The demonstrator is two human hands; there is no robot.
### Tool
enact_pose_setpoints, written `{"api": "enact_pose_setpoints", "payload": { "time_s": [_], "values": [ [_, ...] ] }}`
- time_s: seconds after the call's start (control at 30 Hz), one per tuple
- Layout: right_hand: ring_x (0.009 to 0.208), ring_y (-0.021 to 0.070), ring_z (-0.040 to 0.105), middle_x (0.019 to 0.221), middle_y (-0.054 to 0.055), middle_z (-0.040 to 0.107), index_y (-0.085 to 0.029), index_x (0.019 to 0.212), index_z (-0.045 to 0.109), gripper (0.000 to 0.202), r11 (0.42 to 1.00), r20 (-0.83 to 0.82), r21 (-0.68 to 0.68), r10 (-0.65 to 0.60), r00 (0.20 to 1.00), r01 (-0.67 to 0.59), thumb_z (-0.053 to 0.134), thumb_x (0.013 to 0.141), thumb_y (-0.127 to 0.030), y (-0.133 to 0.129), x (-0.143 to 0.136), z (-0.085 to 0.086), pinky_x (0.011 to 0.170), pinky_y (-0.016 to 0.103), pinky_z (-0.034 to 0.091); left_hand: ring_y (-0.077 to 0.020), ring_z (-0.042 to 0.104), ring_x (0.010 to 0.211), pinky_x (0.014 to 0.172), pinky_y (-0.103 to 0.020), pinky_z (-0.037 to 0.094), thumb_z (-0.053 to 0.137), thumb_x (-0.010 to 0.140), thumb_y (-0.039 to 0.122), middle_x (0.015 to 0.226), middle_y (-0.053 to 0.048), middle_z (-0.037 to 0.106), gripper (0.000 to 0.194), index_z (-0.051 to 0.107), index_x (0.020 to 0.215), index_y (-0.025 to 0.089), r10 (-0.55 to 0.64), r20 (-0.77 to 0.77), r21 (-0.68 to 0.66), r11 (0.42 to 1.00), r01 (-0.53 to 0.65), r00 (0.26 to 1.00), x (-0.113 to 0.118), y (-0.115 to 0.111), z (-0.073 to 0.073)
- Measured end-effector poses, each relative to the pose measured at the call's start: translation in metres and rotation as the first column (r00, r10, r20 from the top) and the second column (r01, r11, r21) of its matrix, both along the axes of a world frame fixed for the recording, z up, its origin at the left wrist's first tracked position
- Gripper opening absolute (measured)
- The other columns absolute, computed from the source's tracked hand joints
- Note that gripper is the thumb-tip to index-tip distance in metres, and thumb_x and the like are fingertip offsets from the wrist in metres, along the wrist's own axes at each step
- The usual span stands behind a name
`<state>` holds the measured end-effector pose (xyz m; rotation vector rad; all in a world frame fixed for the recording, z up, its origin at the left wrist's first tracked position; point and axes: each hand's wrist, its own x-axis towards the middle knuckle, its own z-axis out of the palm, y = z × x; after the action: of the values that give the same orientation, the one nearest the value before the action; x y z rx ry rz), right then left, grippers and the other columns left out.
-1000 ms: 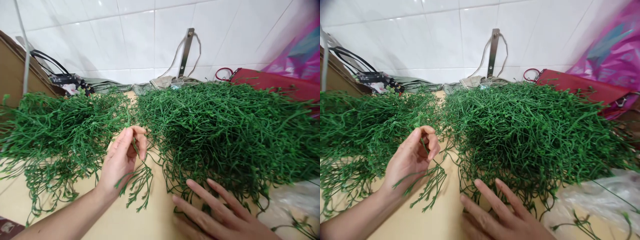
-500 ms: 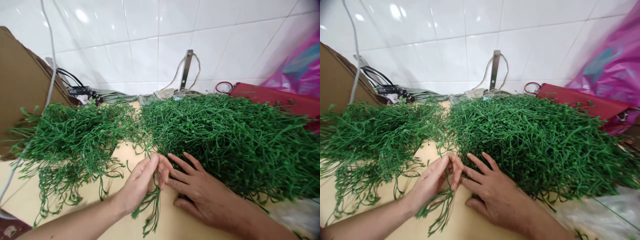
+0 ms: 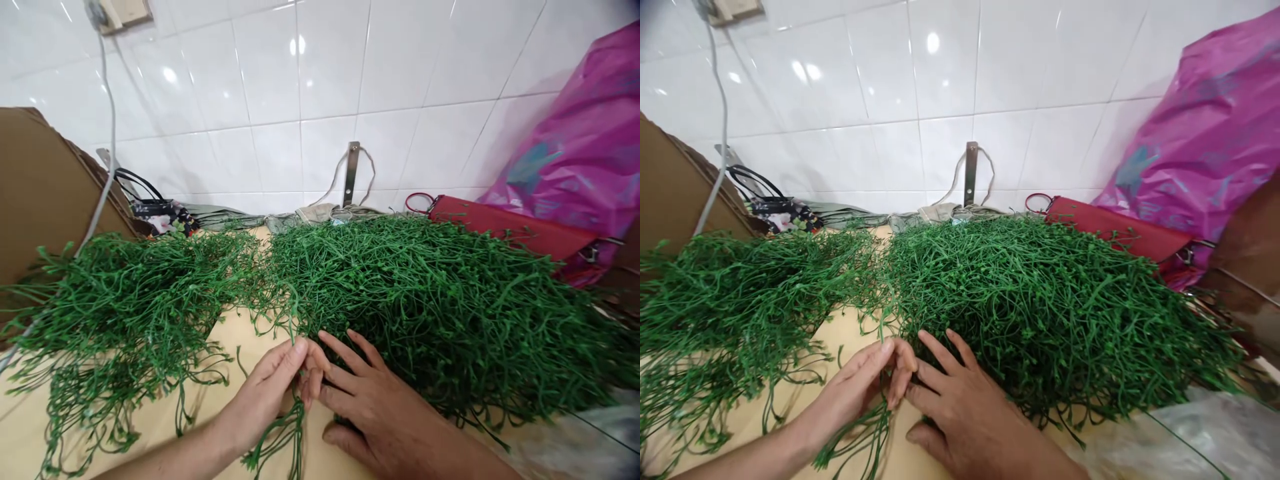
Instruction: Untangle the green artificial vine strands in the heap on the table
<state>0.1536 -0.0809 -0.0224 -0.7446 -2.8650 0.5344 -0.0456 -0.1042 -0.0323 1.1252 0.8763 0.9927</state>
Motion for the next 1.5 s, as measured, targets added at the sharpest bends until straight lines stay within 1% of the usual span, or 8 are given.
{"api": "enact_pose_setpoints", "payload": {
  "time_s": [0.2, 0.37, 0.5, 0.7, 0.8, 0.97, 1.2, 1.5],
  "values": [
    [0.155, 0.0323, 0.014, 0.160, 0.006, 0.041, -0.032, 0.143, 0.054, 0.051, 0.996, -0.008, -0.090, 0.001, 1.000, -0.002, 0.062, 0.093, -0.036, -0.001, 0.002, 0.007, 0.119, 0.070, 0.010, -0.0167, 0.052, 0.077, 0.077, -0.029, 0.043, 0.050, 0.099, 0.050, 0.082, -0.004, 0.059, 0.039, 0.071, 0.094, 0.017, 0.077, 0.087, 0.022, 0.997, -0.079, 0.993, -0.001, 0.001, 0.009],
    [0.150, 0.0284, 0.033, 0.151, 0.011, 0.053, -0.026, 0.141, 0.058, 0.048, 0.969, -0.233, -0.226, -0.155, 0.960, 0.101, 0.049, 0.099, -0.047, 0.000, 0.006, 0.023, 0.117, 0.052, 0.037, -0.0160, 0.051, 0.090, 0.078, -0.025, 0.042, 0.052, 0.098, 0.053, 0.101, -0.004, 0.059, 0.039, 0.071, 0.119, 0.027, 0.181, 0.025, 0.136, 0.974, -0.183, 0.983, -0.002, 0.025, 0.059],
    [0.112, 0.0248, 0.068, 0.121, 0.009, 0.074, -0.025, 0.122, 0.071, 0.041, 0.886, -0.359, -0.227, -0.463, 0.810, 0.406, 0.048, 0.097, -0.046, 0.015, 0.009, 0.066, 0.100, 0.039, 0.053, -0.0182, 0.053, 0.099, 0.077, -0.026, 0.042, 0.055, 0.097, 0.049, 0.111, -0.005, 0.062, 0.038, 0.070, 0.127, 0.031, 0.171, 0.031, 0.302, 0.938, -0.172, 0.985, 0.006, 0.057, 0.109],
    [0.095, 0.0252, 0.069, 0.102, 0.005, 0.077, -0.024, 0.104, 0.073, 0.035, 0.792, -0.433, -0.039, -0.563, 0.704, 0.610, 0.052, 0.091, -0.049, 0.045, 0.016, 0.147, 0.083, 0.037, 0.052, -0.0244, 0.050, 0.121, 0.082, -0.029, 0.042, 0.055, 0.098, 0.045, 0.125, -0.001, 0.067, 0.032, 0.073, 0.120, 0.032, 0.122, -0.076, 0.553, 0.831, -0.061, 0.990, 0.027, 0.109, 0.152],
    [0.087, 0.0232, 0.067, 0.093, 0.006, 0.075, -0.022, 0.101, 0.071, 0.039, 0.743, -0.539, -0.061, -0.586, 0.605, 0.666, 0.051, 0.090, -0.054, 0.051, 0.010, 0.161, 0.076, 0.034, 0.049, -0.0250, 0.050, 0.123, 0.080, -0.030, 0.043, 0.054, 0.098, 0.045, 0.131, 0.001, 0.066, 0.033, 0.072, 0.121, 0.031, 0.111, -0.095, 0.584, 0.811, -0.035, 0.989, 0.033, 0.121, 0.157],
    [0.057, 0.0153, 0.053, 0.067, 0.000, 0.064, -0.022, 0.087, 0.067, 0.034, 0.629, -0.472, -0.082, -0.708, 0.526, 0.773, 0.060, 0.081, -0.054, 0.062, -0.006, 0.148, 0.053, 0.029, 0.037, -0.0242, 0.051, 0.125, 0.088, -0.032, 0.044, 0.053, 0.098, 0.043, 0.135, 0.000, 0.066, 0.033, 0.071, 0.121, 0.028, 0.028, -0.117, 0.552, 0.833, 0.041, 0.993, 0.041, 0.121, 0.152],
    [0.059, 0.0142, 0.051, 0.063, -0.001, 0.058, -0.022, 0.071, 0.059, 0.017, 0.771, -0.438, -0.238, -0.628, 0.644, 0.590, 0.061, 0.075, -0.038, 0.083, 0.003, 0.134, 0.055, 0.028, 0.037, -0.0199, 0.057, 0.108, 0.087, -0.031, 0.045, 0.051, 0.098, 0.045, 0.129, -0.005, 0.067, 0.038, 0.069, 0.125, 0.024, -0.008, -0.209, 0.512, 0.851, 0.117, 0.978, 0.044, 0.123, 0.146],
    [0.080, 0.0199, 0.065, 0.078, 0.002, 0.070, -0.021, 0.080, 0.065, 0.032, 0.756, -0.495, -0.527, -0.645, 0.582, 0.389, 0.076, 0.066, -0.049, 0.083, 0.023, 0.138, 0.078, 0.032, 0.049, -0.0109, 0.053, 0.070, 0.069, -0.027, 0.043, 0.069, 0.087, 0.036, 0.078, 0.000, 0.064, 0.026, 0.069, 0.102, 0.014, -0.228, -0.373, 0.388, 0.842, 0.375, 0.899, 0.035, 0.130, 0.140]
  ]
}}
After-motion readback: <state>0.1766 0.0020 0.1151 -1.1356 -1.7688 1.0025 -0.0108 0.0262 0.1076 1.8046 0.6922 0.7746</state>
